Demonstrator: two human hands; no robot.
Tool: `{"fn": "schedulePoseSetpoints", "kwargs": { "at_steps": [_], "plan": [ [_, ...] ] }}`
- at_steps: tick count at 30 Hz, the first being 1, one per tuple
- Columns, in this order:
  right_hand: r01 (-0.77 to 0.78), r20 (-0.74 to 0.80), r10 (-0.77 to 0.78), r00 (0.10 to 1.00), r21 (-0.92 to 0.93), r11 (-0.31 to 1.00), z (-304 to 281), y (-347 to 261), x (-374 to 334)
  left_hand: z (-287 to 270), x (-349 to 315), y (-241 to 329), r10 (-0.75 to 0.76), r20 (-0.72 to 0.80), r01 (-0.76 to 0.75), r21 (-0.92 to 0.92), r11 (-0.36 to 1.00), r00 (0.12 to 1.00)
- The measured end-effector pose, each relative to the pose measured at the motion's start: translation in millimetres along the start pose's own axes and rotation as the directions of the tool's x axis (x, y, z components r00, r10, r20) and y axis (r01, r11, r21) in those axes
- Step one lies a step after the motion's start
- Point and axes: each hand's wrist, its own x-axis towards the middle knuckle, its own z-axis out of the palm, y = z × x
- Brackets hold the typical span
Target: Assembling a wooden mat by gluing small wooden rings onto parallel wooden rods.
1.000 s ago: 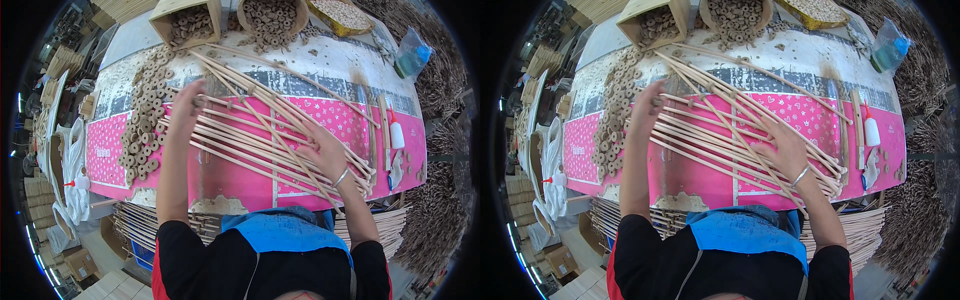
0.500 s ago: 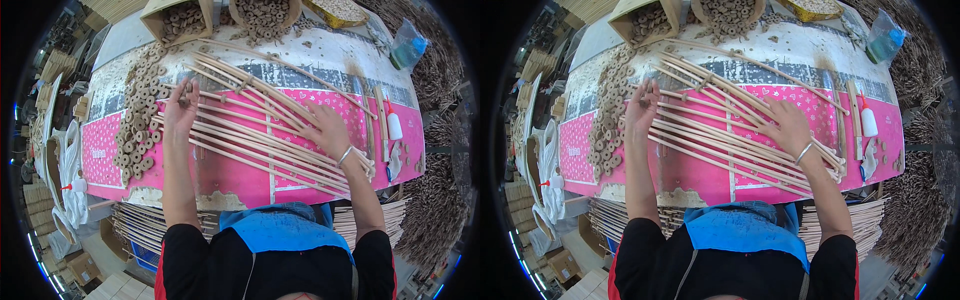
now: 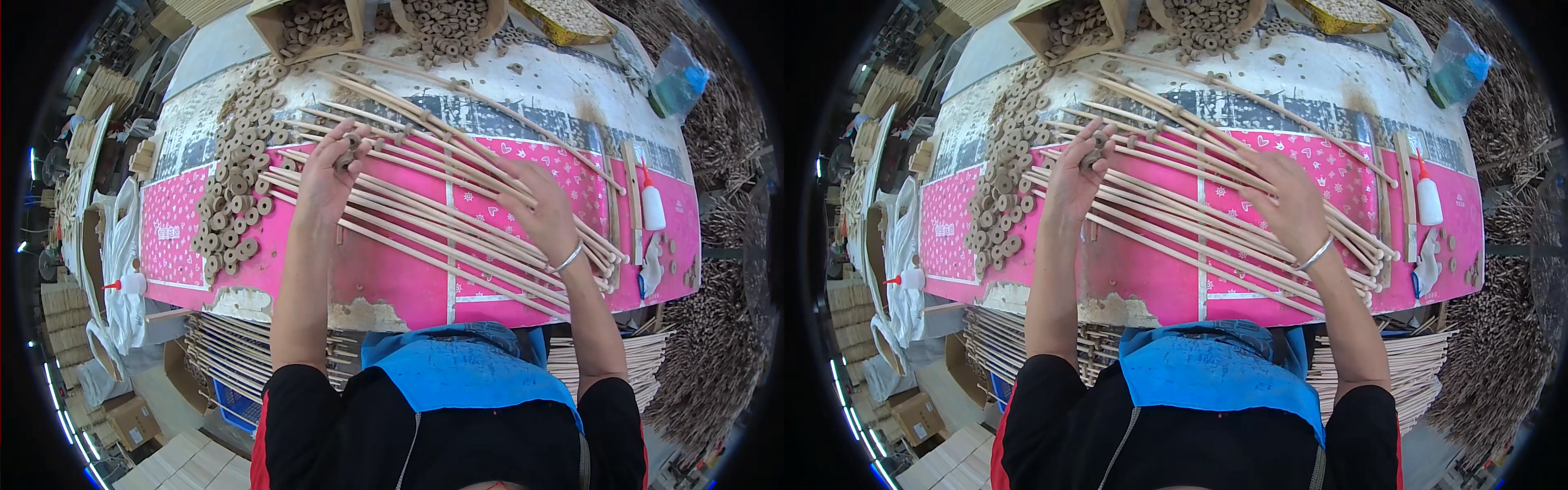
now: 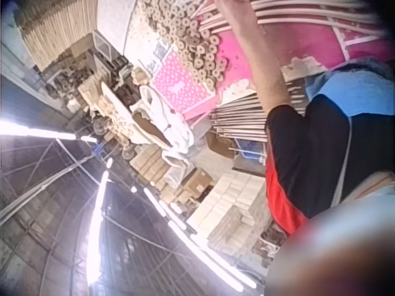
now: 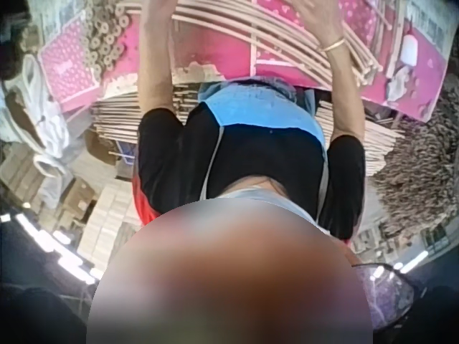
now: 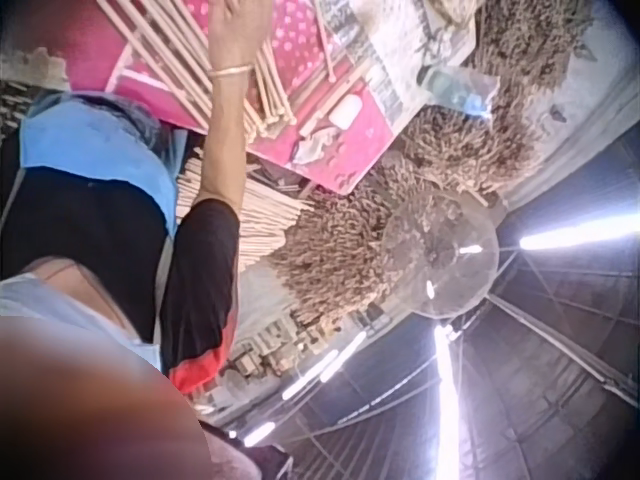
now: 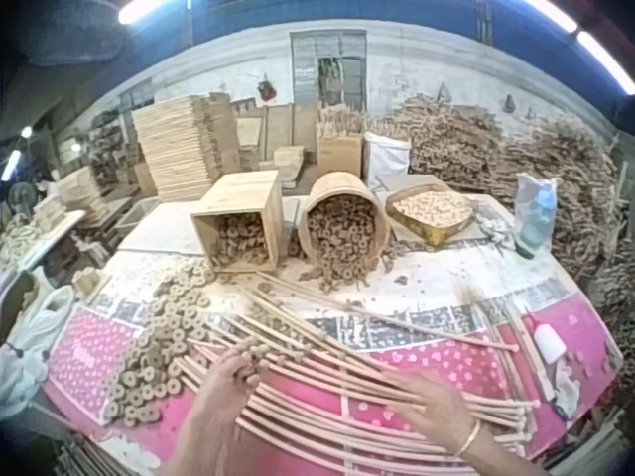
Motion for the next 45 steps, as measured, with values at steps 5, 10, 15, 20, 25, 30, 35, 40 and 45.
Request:
{"fn": "schedulePoseSetpoints", "kwargs": {
  "at_steps": [5, 10, 15, 20, 25, 30, 35, 40, 45],
  "plan": [
    [-0.036, 0.104, 0.020, 0.994, 0.159, 0.987, 5, -24, -34, -2, 0, 7, 0.060, -0.067, -0.063, -0.044, 0.997, 0.996],
    [-0.065, -0.001, 0.068, 0.998, 0.318, 0.946, 0, -38, -85, -29, -23, 14, 0.087, -0.120, -0.084, 0.030, 0.996, 0.989],
    [-0.136, 0.154, -0.027, 0.988, 0.932, 0.335, -77, -76, -100, -24, -50, -3, 0.021, -0.056, -0.019, 0.045, 0.999, 0.998],
    [0.355, -0.255, -0.482, 0.838, 0.926, 0.127, -138, -135, -90, -5, -76, -25, -0.004, -0.069, 0.012, 0.112, 0.994, 0.998],
    [0.683, -0.540, -0.470, 0.698, 0.699, 0.211, -150, -147, -87, 2, -110, -17, 0.039, -0.091, -0.024, 0.162, 0.987, 0.995],
    [0.585, -0.372, -0.798, 0.474, 0.811, -0.031, -150, -120, -56, 5, -144, -4, 0.134, -0.263, -0.072, 0.232, 0.970, 0.956],
    [-0.158, -0.389, -0.880, 0.274, 0.884, -0.440, -101, -103, -43, 9, -169, -25, 0.155, -0.399, -0.069, 0.220, 0.973, 0.904],
    [-0.380, 0.212, -0.573, 0.792, 0.906, -0.189, -28, -98, -60, 47, -208, -56, 0.346, -0.465, -0.123, 0.445, 0.887, 0.815],
    [-0.743, 0.718, -0.291, 0.632, 0.455, -0.491, 64, -146, -79, 79, -239, -83, 0.742, 0.210, -0.415, 0.904, 0.100, 0.637]
  ]
}}
